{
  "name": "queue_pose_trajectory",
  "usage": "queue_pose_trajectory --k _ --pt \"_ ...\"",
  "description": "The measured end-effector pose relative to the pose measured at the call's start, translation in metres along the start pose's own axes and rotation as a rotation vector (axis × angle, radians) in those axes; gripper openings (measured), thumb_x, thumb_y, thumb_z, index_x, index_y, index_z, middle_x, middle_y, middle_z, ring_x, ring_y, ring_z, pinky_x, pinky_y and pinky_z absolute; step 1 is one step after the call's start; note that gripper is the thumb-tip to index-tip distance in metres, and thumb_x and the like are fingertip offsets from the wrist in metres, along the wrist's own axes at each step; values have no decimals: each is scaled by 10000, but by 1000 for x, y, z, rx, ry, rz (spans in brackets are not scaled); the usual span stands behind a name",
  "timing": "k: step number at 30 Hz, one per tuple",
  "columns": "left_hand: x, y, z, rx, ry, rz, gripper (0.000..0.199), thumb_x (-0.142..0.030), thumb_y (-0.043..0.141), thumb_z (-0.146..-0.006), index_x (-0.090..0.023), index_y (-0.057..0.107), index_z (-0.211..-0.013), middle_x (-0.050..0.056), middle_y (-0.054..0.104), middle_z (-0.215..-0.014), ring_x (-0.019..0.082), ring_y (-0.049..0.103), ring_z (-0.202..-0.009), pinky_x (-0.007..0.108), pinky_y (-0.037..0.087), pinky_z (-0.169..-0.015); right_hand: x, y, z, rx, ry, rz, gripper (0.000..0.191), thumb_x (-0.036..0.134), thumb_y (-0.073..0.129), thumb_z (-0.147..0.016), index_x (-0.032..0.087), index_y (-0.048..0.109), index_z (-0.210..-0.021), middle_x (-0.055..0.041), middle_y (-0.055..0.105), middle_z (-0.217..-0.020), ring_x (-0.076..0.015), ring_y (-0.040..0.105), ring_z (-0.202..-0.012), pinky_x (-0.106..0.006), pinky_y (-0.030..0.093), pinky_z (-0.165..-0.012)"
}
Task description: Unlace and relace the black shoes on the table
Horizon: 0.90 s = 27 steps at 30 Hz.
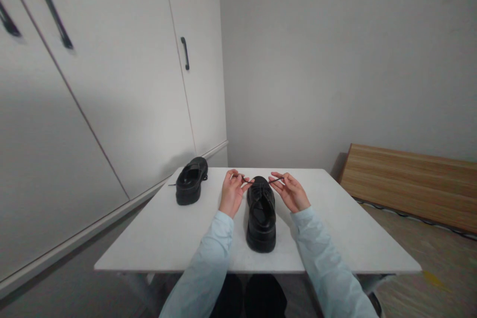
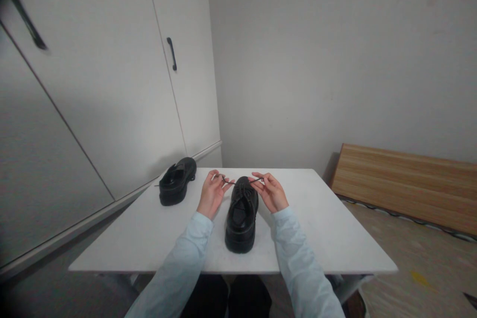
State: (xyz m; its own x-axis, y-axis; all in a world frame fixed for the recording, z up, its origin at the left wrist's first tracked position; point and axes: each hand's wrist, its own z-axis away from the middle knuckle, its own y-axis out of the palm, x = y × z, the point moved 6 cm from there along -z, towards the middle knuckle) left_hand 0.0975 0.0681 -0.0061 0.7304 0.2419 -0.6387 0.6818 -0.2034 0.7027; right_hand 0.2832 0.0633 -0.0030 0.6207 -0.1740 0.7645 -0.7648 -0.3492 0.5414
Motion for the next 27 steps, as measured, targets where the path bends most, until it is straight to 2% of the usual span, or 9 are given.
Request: queue_pose_trajectory --k 3,6,9,14,19,27 --pt "0 0 0 -31 0 -11 307 -198 712 -697 -212 461 -873 -48 569 -762 76 574 -639 379 517 -788 1 -3 -1 16 -16 -67 207 311 731 -728 204 556 -700 -7 654 -913 -126 638 -760 -357 518 -872" --pt "-1 -4 0 -90 16 -33 347 -209 719 -687 -223 453 -910 -43 569 -780 64 549 -606 320 521 -703 4 -9 -3 -13 -49 -128 190 290 719 -739 201 561 -683 26 612 -801 -72 561 -623 -324 538 -825" --pt "-4 -10 -1 -148 46 -57 394 -218 734 -666 -229 450 -938 -33 571 -797 65 542 -588 260 497 -615 6 -16 -4 -36 -30 -156 203 273 735 -714 193 556 -661 24 606 -808 -61 517 -597 -252 544 -675" --pt "-10 -18 -3 -203 84 -99 410 -235 738 -648 -221 447 -937 -27 562 -803 63 539 -569 229 465 -561 6 -31 -5 -68 35 -107 231 254 767 -663 189 547 -636 16 613 -781 -58 441 -531 -188 445 -464" --pt "-12 -28 -2 -304 113 -161 376 -217 689 -673 -218 418 -934 -40 547 -778 59 542 -549 233 460 -560 -6 -46 -8 -76 185 1 268 307 804 -610 185 569 -648 -2 604 -708 -51 367 -466 -192 382 -394" --pt "-13 -40 -3 -417 144 -217 349 -187 639 -661 -219 397 -910 -57 519 -762 56 527 -512 236 459 -524 -6 -48 -6 5 239 157 283 369 771 -652 160 582 -670 -3 571 -662 -15 223 -389 -175 261 -300"
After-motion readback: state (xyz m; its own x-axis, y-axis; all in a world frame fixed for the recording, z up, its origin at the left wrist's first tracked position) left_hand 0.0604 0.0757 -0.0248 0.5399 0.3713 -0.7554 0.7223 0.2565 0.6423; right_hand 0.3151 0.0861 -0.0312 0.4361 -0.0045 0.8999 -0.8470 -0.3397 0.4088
